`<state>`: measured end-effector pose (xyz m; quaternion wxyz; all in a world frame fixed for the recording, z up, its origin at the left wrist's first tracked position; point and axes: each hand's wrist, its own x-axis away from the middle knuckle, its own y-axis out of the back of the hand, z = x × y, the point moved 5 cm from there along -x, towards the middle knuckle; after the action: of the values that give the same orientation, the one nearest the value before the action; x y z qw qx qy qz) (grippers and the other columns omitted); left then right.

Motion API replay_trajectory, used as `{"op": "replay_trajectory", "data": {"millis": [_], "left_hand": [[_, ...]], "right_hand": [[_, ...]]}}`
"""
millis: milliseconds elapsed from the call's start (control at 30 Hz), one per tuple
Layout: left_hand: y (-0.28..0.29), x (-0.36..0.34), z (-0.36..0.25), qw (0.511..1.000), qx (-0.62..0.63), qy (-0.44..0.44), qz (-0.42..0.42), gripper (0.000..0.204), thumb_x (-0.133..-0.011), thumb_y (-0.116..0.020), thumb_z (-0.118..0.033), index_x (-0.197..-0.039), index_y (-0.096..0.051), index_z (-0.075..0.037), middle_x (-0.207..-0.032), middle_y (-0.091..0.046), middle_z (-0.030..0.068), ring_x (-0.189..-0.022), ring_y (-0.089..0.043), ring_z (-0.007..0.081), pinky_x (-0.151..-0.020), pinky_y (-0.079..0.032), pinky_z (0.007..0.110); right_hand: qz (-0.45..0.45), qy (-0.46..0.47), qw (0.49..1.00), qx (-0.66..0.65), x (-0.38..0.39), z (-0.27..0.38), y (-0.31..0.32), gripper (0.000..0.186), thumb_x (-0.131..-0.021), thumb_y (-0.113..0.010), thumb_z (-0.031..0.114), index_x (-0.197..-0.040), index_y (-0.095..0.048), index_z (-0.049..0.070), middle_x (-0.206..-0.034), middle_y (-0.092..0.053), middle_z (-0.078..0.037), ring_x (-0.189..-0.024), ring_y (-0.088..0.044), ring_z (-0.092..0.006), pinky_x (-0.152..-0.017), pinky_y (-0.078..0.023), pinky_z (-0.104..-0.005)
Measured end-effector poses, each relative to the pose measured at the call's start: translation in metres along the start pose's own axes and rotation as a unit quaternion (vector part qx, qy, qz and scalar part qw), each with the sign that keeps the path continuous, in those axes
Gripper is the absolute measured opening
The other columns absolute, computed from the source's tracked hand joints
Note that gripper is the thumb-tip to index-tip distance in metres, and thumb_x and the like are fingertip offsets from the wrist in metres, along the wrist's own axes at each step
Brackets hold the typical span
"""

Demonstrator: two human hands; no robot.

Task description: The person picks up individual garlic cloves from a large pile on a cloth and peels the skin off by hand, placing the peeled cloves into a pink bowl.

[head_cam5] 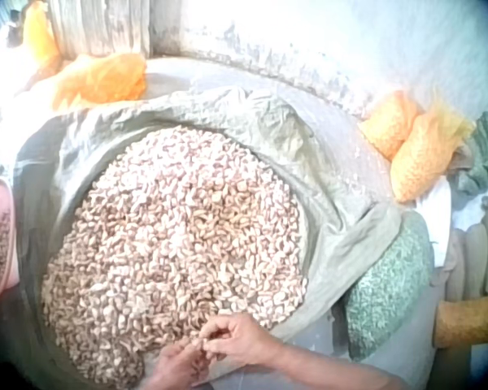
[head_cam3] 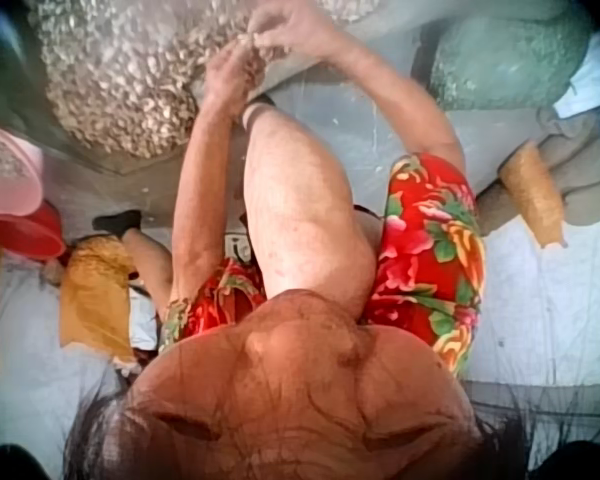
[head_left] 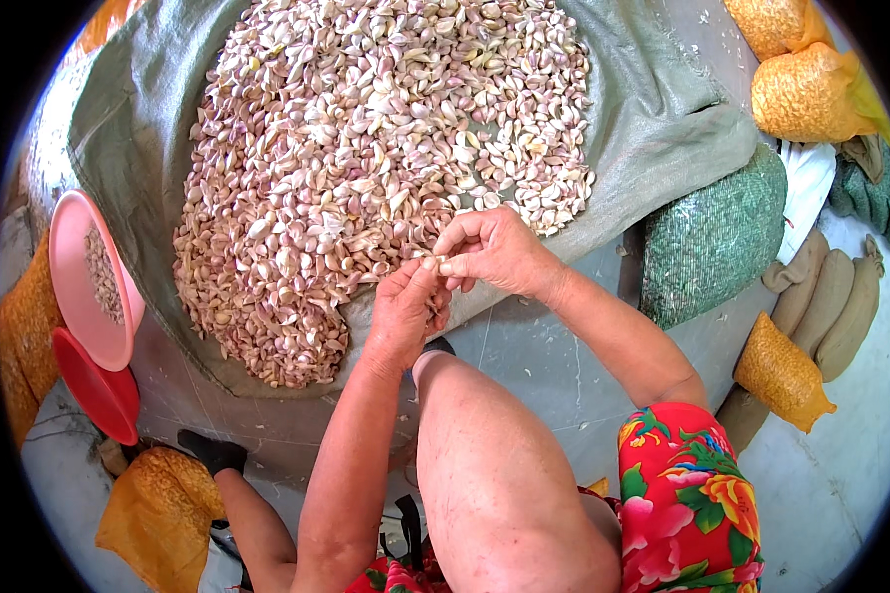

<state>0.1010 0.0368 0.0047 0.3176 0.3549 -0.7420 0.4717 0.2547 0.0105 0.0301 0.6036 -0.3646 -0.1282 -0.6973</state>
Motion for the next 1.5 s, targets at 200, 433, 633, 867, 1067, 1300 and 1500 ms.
{"op": "replay_trajectory", "data": {"millis": [200, 433, 633, 867, 1067, 1300, 1500], "left_hand": [[0.002, 0.003, 0.001, 0.999, 0.031, -0.023, 0.008, 0.022, -0.106, -0.052, -0.026, -0.102, -0.064, -0.008, -0.079, -0.059, -0.0011, -0.058, -0.047, 0.0046, -0.047, -0.037, 0.021], [-0.008, 0.01, -0.004, 0.993, 0.112, -0.028, -0.009, 0.024, -0.106, -0.05, -0.026, -0.096, -0.062, -0.009, -0.071, -0.055, -0.0014, -0.053, -0.045, 0.0041, -0.044, -0.033, 0.02], [0.001, 0.007, -0.015, 0.979, -0.135, -0.143, -0.053, 0.027, -0.105, -0.053, -0.027, -0.087, -0.063, -0.01, -0.062, -0.051, -0.0046, -0.048, -0.041, 0.0035, -0.042, -0.031, 0.021], [-0.006, 0.012, -0.019, 0.994, -0.044, -0.097, -0.034, 0.024, -0.105, -0.053, -0.025, -0.091, -0.062, -0.009, -0.066, -0.053, -0.0033, -0.049, -0.043, 0.0042, -0.043, -0.031, 0.021], [0.001, 0.01, -0.014, 0.993, 0.026, -0.093, -0.063, 0.024, -0.105, -0.052, -0.025, -0.092, -0.061, -0.007, -0.065, -0.05, -0.0034, -0.049, -0.042, 0.0043, -0.043, -0.03, 0.022], [-0.018, 0.008, -0.03, 0.961, -0.115, -0.215, -0.127, 0.03, -0.104, -0.053, -0.02, -0.078, -0.056, -0.005, -0.063, -0.055, -0.0019, -0.053, -0.047, 0.0051, -0.046, -0.037, 0.024], [-0.015, 0.01, -0.041, 0.885, -0.292, -0.326, -0.16, 0.028, -0.104, -0.054, -0.018, -0.081, -0.058, -0.003, -0.064, -0.058, -0.0011, -0.053, -0.046, 0.0053, -0.046, -0.036, 0.024]], "right_hand": [[0.02, -0.011, 1.0, 0.011, -0.005, -0.003, -0.002, 0.01, -0.085, -0.072, 0.002, -0.095, -0.071, 0.001, -0.083, -0.071, -0.005, -0.071, -0.069, -0.0101, -0.061, -0.057, -0.0251], [0.028, -0.009, 0.998, -0.063, -0.003, 0.002, -0.006, 0.01, -0.084, -0.071, 0.001, -0.093, -0.07, 0.0, -0.081, -0.07, -0.006, -0.07, -0.069, -0.0117, -0.061, -0.058, -0.0255], [0.015, 0.029, 0.999, 0.031, -0.005, -0.007, -0.007, 0.013, -0.079, -0.074, 0.001, -0.091, -0.07, -0.001, -0.079, -0.069, -0.004, -0.068, -0.065, -0.0085, -0.061, -0.058, -0.0243], [0.023, 0.01, 1.0, -0.011, -0.002, 0.003, -0.01, 0.011, -0.079, -0.075, 0.001, -0.089, -0.07, 0.001, -0.078, -0.068, -0.002, -0.067, -0.064, -0.008, -0.059, -0.057, -0.0241], [0.014, 0.04, 0.998, -0.049, -0.004, 0.002, -0.018, 0.01, -0.081, -0.072, -0.001, -0.09, -0.067, 0.002, -0.082, -0.067, -0.001, -0.069, -0.064, -0.0072, -0.063, -0.054, -0.022], [-0.017, 0.051, 0.99, -0.131, -0.002, 0.002, -0.01, 0.014, -0.082, -0.068, -0.003, -0.095, -0.065, 0.002, -0.084, -0.065, -0.002, -0.07, -0.066, -0.0093, -0.061, -0.058, -0.0244], [-0.017, 0.055, 0.99, -0.128, -0.004, 0.006, -0.014, 0.02, -0.082, -0.066, -0.004, -0.101, -0.063, 0.002, -0.084, -0.065, -0.002, -0.071, -0.065, -0.0096, -0.061, -0.059, -0.0247]]}}
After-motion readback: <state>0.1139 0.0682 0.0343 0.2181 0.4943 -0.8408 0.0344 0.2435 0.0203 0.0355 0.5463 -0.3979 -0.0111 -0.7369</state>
